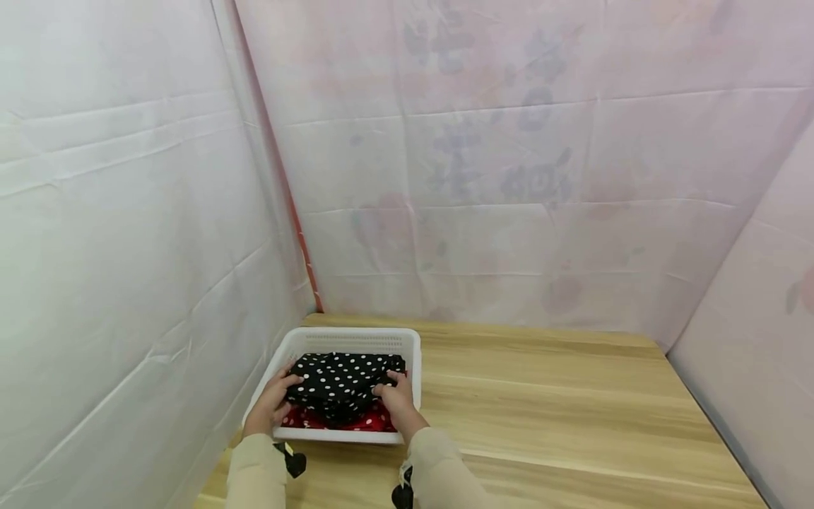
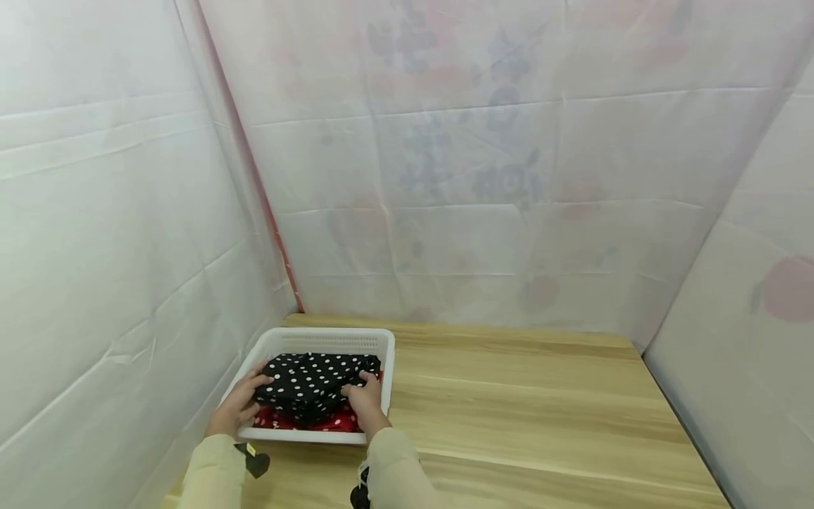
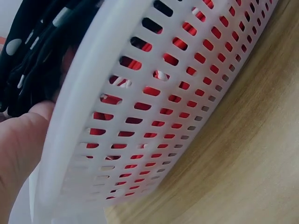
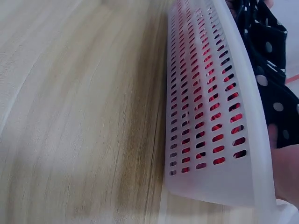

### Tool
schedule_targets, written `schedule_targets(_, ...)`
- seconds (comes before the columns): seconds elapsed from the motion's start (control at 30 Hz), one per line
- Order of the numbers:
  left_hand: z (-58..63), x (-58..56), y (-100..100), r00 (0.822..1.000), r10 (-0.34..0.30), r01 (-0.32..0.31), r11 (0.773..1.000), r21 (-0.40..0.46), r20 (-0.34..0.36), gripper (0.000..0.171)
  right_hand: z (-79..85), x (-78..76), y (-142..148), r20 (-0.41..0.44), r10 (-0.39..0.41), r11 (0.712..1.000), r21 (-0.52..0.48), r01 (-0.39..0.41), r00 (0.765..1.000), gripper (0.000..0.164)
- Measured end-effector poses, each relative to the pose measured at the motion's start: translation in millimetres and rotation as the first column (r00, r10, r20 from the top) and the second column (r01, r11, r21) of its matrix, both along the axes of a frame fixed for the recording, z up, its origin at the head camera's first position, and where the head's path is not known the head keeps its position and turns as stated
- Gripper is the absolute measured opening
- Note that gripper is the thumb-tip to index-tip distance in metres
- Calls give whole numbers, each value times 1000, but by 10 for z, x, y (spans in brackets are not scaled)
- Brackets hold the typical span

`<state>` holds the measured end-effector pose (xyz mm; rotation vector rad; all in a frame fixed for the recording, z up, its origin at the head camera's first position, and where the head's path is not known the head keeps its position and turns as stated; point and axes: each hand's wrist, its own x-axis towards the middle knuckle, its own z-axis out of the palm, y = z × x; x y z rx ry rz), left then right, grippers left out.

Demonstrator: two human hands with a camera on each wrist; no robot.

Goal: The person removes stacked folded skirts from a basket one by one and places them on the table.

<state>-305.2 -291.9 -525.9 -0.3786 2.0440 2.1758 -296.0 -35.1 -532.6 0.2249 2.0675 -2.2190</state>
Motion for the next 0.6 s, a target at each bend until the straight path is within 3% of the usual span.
schedule_targets(0.07, -2, 4, 5, 1000, 7, -7, 999, 37, 3, 72, 8, 15, -6, 16, -12, 1000, -9, 12, 1000, 64)
schedule_targets(0.2, 42, -6, 1, 1000, 22, -22, 997, 76, -1, 73, 48, 22, 9, 49, 6, 988, -153, 2, 999, 73)
schedule_targets(0.3, 71, -22, 0, 999, 25, -22, 993, 117, -25, 74, 62, 0, 30, 83, 36, 971, -237, -15, 996, 58)
schedule_targets(0.37, 71, -27, -5, 999, 22, -16, 991, 135, -40, 75, 55, -20, 42, 105, 65, 969, -243, -38, 992, 39)
schedule_targets(0.47, 49, -23, -19, 999, 12, -5, 990, 140, -51, 77, 48, -43, 43, 149, 93, 971, -232, -57, 984, 30)
schedule_targets(0.6, -8, -5, -55, 999, 0, 7, 992, 127, -51, 76, 77, -27, -7, 161, 81, 994, -83, -68, 984, 57)
